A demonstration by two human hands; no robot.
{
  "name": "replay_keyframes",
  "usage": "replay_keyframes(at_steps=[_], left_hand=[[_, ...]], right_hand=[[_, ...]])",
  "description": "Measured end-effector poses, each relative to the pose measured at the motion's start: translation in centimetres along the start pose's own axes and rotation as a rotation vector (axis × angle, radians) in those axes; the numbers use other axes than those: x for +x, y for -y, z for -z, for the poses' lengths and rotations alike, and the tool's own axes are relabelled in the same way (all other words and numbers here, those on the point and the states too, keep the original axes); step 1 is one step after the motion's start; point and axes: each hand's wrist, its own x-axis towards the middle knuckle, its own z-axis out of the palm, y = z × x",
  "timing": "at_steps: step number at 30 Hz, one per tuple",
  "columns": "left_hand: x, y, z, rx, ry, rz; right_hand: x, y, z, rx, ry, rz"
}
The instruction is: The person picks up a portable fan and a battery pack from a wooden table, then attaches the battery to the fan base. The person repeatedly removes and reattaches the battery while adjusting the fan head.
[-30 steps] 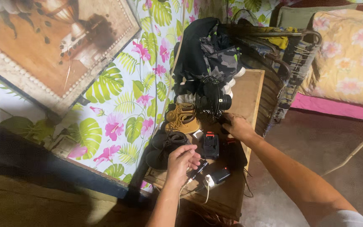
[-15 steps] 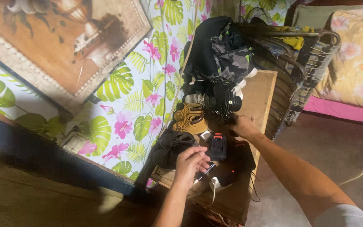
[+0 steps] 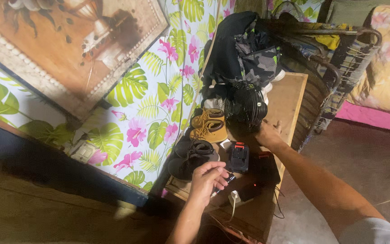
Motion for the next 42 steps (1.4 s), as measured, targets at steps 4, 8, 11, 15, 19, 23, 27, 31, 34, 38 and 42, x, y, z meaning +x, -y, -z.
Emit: replay_keyframes(at_steps=[4, 8, 11, 15, 19, 23, 27, 31, 34, 38, 42], left_hand=[[0.3, 0.2, 0.4, -0.006, -0.016, 0.011], [0.6, -0.1, 0.3, -0.022, -0.020, 0.012], [0.6, -0.8, -0.1, -0.015, -0.026, -0.004], [1.0, -2.1, -1.1, -0.007, -0.017, -0.015], [2.1, -3.1, -2.2, 0.021, -0.026, -0.034], [3.2, -3.9, -3.1, -0.146, 0.013, -0.086], [3.1, -4.4, -3.6, -0.320, 0.161, -0.140], [2.1, -4.9, -4.6, -0.355, 0.229, -0.126], [1.4, -4.8, -5.3, -0.419, 0.291, -0.141], [1.5, -4.2, -5.3, -0.520, 0.280, -0.080], [1.6, -3.4, -4.5, -0.568, 0.309, 0.016]], right_hand=[[-0.3, -0.4, 0.4, -0.057, -0.007, -0.012], [-1.4, -0.2, 2.2, -0.077, -0.072, 0.019], [-3.9, 0.8, 5.8, -0.084, -0.023, 0.000], [-8.2, 3.6, 11.6, 0.531, -0.054, -0.001], [-12.0, 5.0, 14.9, 0.936, 0.044, -0.069], [-14.6, 4.9, 14.3, 0.912, -0.011, 0.130], [-17.1, 4.7, 12.0, 1.009, -0.056, 0.387], [-19.3, 5.1, 11.0, 1.139, 0.048, 0.243], [-20.8, 5.2, 11.3, 1.133, 0.075, 0.241], [-22.2, 3.8, 11.7, 1.232, 0.278, 0.130], [-22.7, 0.9, 11.1, 1.263, 0.288, 0.291]])
